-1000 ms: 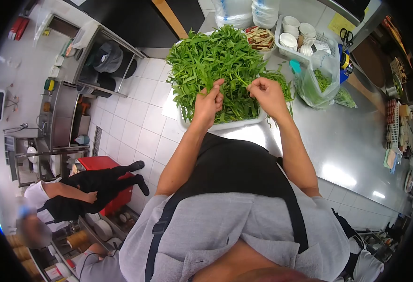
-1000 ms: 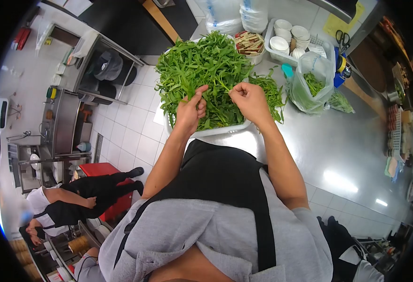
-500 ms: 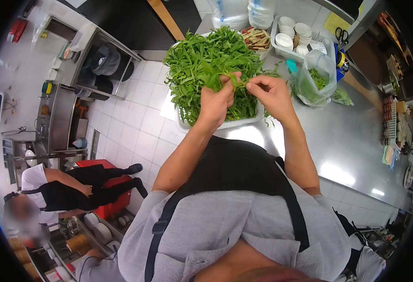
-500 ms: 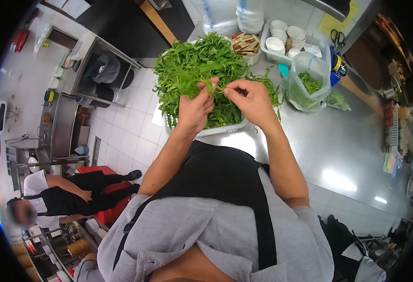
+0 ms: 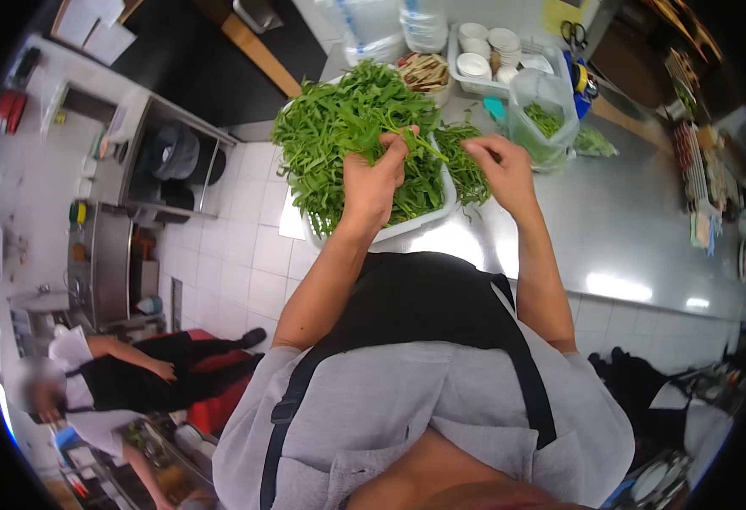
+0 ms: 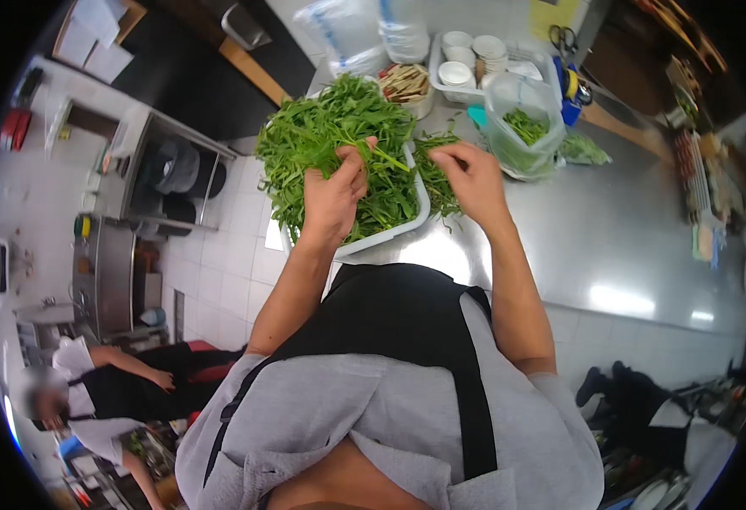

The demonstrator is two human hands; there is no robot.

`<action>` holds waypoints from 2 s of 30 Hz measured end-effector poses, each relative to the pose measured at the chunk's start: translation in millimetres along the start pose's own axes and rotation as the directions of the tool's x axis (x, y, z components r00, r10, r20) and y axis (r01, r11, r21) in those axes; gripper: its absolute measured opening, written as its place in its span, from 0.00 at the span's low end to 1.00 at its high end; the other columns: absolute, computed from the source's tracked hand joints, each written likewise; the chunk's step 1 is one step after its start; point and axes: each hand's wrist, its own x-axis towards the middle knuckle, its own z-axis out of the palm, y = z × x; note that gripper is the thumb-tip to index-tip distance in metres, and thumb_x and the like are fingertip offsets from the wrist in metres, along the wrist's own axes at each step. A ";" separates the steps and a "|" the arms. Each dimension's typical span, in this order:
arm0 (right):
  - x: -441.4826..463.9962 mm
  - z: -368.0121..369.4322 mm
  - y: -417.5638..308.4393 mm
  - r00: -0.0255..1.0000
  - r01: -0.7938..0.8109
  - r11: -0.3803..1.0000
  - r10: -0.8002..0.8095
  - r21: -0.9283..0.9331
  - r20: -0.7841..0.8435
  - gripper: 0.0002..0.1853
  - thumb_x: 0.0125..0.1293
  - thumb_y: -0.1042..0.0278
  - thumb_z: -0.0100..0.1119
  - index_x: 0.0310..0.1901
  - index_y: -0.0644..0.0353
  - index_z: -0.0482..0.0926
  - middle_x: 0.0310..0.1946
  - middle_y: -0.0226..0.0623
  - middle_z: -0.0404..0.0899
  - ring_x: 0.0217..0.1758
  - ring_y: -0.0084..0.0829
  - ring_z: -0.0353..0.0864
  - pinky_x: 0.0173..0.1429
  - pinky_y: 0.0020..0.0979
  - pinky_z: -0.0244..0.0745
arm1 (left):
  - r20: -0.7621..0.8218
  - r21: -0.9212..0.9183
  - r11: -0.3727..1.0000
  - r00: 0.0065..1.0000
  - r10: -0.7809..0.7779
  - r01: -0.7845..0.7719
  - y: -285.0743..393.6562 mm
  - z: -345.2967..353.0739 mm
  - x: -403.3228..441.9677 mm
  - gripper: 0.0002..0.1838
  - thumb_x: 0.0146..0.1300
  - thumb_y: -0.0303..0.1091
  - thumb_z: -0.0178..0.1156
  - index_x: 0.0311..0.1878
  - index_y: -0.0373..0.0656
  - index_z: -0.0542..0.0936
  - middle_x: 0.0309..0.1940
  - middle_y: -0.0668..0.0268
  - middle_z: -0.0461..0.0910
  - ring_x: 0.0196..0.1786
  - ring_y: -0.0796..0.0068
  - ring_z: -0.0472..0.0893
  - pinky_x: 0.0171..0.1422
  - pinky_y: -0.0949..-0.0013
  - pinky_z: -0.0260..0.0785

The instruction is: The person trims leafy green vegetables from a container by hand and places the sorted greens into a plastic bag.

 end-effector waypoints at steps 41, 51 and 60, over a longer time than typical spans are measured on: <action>-52.9 57.4 -48.1 0.944 -0.119 0.946 0.202 0.300 -0.261 0.20 0.78 0.57 0.60 0.61 0.64 0.82 0.46 0.28 0.87 0.44 0.20 0.81 0.51 0.27 0.79 | 0.429 0.114 0.991 0.897 -0.109 0.066 -29.0 -14.9 20.7 0.16 0.79 0.42 0.54 0.47 0.45 0.88 0.30 0.78 0.74 0.27 0.87 0.64 0.30 0.78 0.54; -56.1 10.2 -65.0 0.922 -0.049 0.964 0.144 0.261 -0.361 0.07 0.73 0.71 0.65 0.44 0.66 0.84 0.34 0.28 0.83 0.41 0.17 0.80 0.46 0.22 0.76 | 0.467 0.069 0.985 0.868 -0.171 0.157 -38.4 44.6 13.4 0.16 0.81 0.40 0.54 0.40 0.40 0.81 0.25 0.75 0.68 0.26 0.85 0.64 0.28 0.77 0.55; -78.8 -16.4 43.7 0.989 -0.135 0.852 0.146 -0.507 -0.018 0.10 0.72 0.67 0.65 0.48 0.65 0.85 0.36 0.40 0.85 0.38 0.28 0.83 0.45 0.32 0.77 | 0.281 0.061 0.998 0.960 0.008 -0.026 -46.4 76.1 46.5 0.16 0.82 0.37 0.49 0.38 0.38 0.78 0.30 0.68 0.74 0.29 0.78 0.73 0.32 0.74 0.64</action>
